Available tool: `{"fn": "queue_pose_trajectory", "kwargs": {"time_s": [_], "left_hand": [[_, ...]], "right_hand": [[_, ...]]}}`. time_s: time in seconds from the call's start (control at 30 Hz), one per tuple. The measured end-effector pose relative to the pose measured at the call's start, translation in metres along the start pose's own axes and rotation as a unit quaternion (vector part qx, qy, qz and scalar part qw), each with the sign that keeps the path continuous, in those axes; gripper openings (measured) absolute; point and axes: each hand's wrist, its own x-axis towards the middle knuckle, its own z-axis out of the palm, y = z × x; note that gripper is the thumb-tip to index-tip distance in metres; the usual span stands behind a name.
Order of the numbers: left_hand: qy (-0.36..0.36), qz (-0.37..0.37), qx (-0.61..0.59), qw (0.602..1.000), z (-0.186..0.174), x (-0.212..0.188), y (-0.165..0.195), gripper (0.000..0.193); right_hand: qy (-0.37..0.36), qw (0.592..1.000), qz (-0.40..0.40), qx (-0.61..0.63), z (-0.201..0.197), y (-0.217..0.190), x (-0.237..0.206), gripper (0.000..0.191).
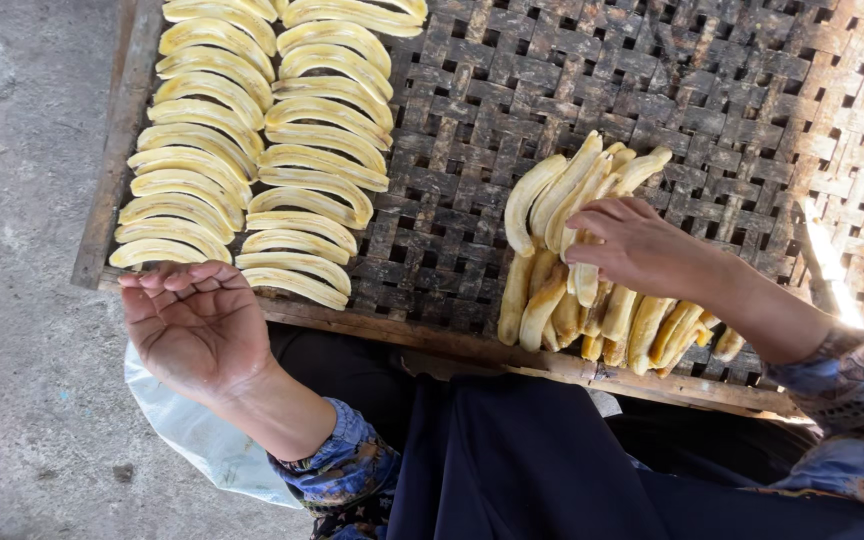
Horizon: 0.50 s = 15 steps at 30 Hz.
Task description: The person sits on the floor with a woven bamboo tray across their lap and places peeled banana halves one at a time from a pile onto the tray, arranging them in curved rows. The rows of laid-out bananas accumulate across the tray as the pile is used up.
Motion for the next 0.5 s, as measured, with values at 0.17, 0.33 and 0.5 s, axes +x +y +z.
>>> {"fn": "queue_pose_trajectory", "kwargs": {"time_s": [0.17, 0.33, 0.5], "left_hand": [[0.009, 0.007, 0.001, 1.000, 0.002, -0.002, -0.002, 0.025], [0.011, 0.011, -0.006, 1.000, 0.009, -0.006, -0.011, 0.020], [0.044, 0.032, -0.003, 0.999, 0.016, -0.010, -0.021, 0.018]], "right_hand": [[-0.066, 0.979, 0.091, 0.173, -0.004, 0.043, 0.013, 0.028], [0.062, 0.965, 0.170, 0.192, -0.050, 0.100, 0.081, 0.031], [0.222, 0.968, 0.051, 0.103, -0.092, 0.150, 0.205, 0.040]]}}
